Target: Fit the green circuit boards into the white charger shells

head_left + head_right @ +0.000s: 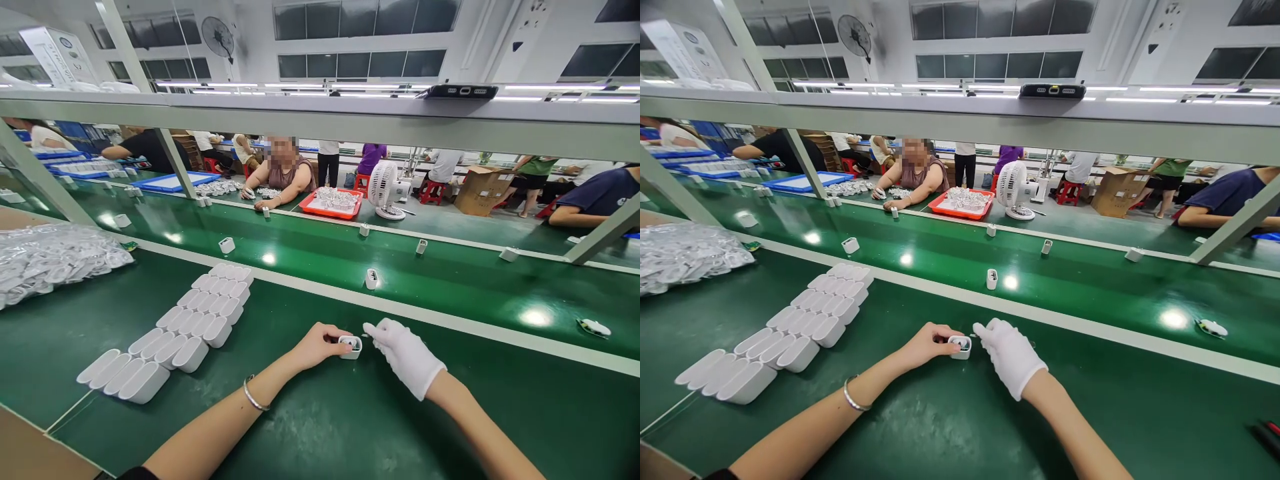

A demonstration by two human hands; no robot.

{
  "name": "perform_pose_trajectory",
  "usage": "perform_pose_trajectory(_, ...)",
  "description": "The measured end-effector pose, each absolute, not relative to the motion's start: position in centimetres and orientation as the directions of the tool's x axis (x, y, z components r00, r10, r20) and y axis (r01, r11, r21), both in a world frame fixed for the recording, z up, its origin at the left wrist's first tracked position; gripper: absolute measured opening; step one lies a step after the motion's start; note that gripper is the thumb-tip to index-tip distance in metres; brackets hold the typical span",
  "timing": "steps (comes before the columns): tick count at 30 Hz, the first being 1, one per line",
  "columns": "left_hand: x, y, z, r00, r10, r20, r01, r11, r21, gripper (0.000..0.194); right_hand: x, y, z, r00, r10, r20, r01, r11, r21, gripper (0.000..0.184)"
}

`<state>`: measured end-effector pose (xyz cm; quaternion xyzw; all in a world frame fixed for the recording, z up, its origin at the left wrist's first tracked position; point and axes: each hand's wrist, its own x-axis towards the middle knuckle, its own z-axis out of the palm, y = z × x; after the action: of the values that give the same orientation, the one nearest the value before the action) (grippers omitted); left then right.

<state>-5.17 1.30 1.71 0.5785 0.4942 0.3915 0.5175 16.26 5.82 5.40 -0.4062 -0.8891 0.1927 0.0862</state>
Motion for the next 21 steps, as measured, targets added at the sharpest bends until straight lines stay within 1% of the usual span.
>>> perform_pose_trajectory(2,-5.1,1.2,1.8,0.201,0.979,-0.043,0.191,0.004,0.982,0.036,15.6,5.7,4.9,-0.623,0.782,0.003,0.733,0.584,-0.349,0.027)
perform_pose_trajectory(5,-5.0,1.1,1.8,0.178,0.984,-0.033,0.255,-0.014,0.967,0.034,15.2,5.9,4.4,-0.568,0.823,-0.014,0.785,0.537,-0.309,0.020)
perform_pose_trajectory(7,-4.9,1.1,1.8,0.155,0.987,-0.033,0.282,-0.012,0.959,0.034,15.1,5.9,4.5,-0.592,0.806,-0.020,0.785,0.570,-0.242,0.015)
perform_pose_trajectory(9,-4.8,1.1,1.7,0.144,0.989,-0.033,0.283,-0.009,0.959,0.034,15.1,5.7,4.9,-0.650,0.760,-0.012,0.751,0.640,-0.162,0.013)
perform_pose_trajectory(11,-4.8,1.1,1.7,0.144,0.989,-0.033,0.274,-0.008,0.962,0.033,15.1,5.4,5.6,-0.691,0.723,0.004,0.721,0.689,-0.072,0.016)
perform_pose_trajectory(15,-4.8,1.1,1.7,0.157,0.987,-0.038,0.261,-0.004,0.965,0.032,15.0,4.7,6.5,-0.699,0.715,0.015,0.713,0.695,0.087,0.019)
perform_pose_trajectory(21,-4.8,1.1,1.9,0.164,0.986,-0.041,0.253,-0.002,0.967,0.033,14.9,4.3,6.5,-0.680,0.733,-0.007,0.723,0.672,0.159,0.032)
